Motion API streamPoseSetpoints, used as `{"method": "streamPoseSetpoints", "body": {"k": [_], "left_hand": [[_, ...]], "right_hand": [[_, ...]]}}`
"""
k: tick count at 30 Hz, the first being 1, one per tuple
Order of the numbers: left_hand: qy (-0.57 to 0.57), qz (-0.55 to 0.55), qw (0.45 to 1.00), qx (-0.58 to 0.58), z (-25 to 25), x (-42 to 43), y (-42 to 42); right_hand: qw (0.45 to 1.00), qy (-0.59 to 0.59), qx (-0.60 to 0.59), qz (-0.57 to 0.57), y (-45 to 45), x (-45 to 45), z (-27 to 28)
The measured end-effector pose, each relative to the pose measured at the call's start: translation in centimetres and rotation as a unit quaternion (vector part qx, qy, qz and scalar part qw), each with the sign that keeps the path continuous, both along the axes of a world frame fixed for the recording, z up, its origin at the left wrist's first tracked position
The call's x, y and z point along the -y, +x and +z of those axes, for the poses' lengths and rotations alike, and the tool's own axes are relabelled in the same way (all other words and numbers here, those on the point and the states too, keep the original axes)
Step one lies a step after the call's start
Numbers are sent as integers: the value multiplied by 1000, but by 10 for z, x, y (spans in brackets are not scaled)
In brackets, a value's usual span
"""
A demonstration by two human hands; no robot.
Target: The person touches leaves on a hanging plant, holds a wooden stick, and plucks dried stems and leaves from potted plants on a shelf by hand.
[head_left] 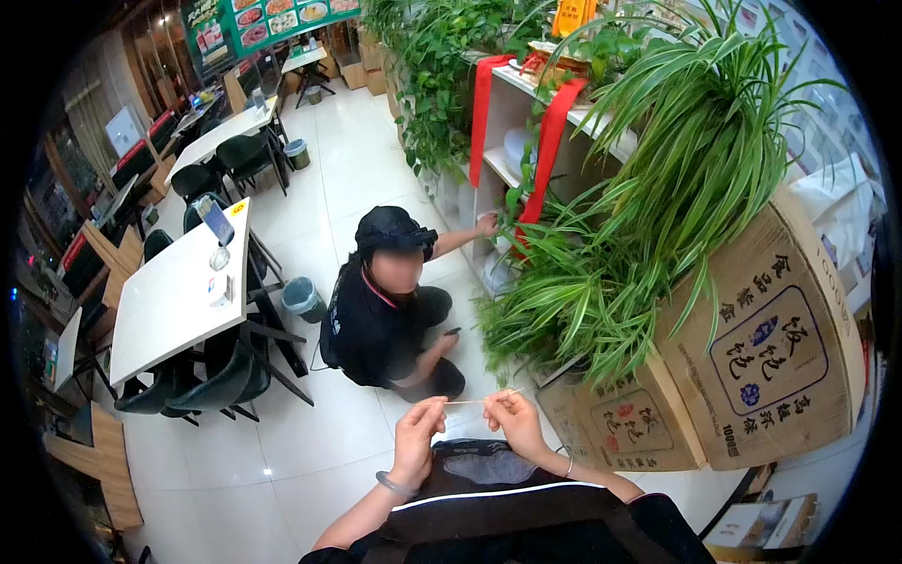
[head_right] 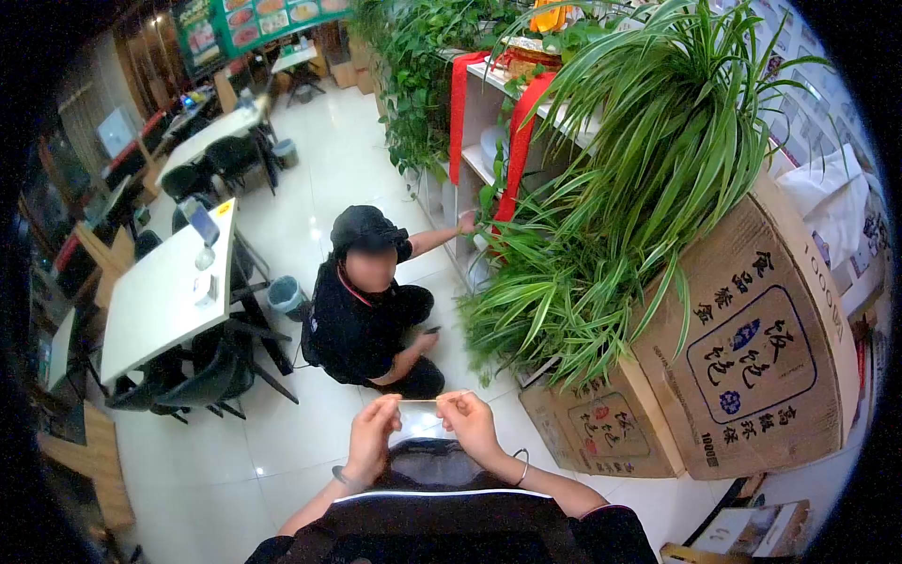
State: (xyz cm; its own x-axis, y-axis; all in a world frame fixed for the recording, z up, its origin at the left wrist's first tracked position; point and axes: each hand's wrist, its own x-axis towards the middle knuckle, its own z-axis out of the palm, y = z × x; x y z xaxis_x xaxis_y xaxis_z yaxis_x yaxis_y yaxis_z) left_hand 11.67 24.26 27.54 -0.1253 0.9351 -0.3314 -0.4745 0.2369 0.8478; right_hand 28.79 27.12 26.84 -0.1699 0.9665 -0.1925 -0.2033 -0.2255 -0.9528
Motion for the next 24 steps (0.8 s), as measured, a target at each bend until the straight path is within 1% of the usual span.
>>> {"method": "streamPoseSetpoints", "body": {"k": [7, 12, 17, 24], "left_hand": [[-6, -18, 1000, 21, 2, -1, 1], [-5, -42, 999, 12, 3, -2, 0], [-14, -36, 999, 12, 2, -1, 0], [-29, -30, 999, 15, 2, 0, -2]], "right_hand": [[1000, -10, -19, -4, 3, -1, -6], [999, -8, -30, -16, 2, -2, -9], [998, -8, -63, -25, 1, -1, -7], [998, -10, -62, -28, 1, 0, -5]]}}
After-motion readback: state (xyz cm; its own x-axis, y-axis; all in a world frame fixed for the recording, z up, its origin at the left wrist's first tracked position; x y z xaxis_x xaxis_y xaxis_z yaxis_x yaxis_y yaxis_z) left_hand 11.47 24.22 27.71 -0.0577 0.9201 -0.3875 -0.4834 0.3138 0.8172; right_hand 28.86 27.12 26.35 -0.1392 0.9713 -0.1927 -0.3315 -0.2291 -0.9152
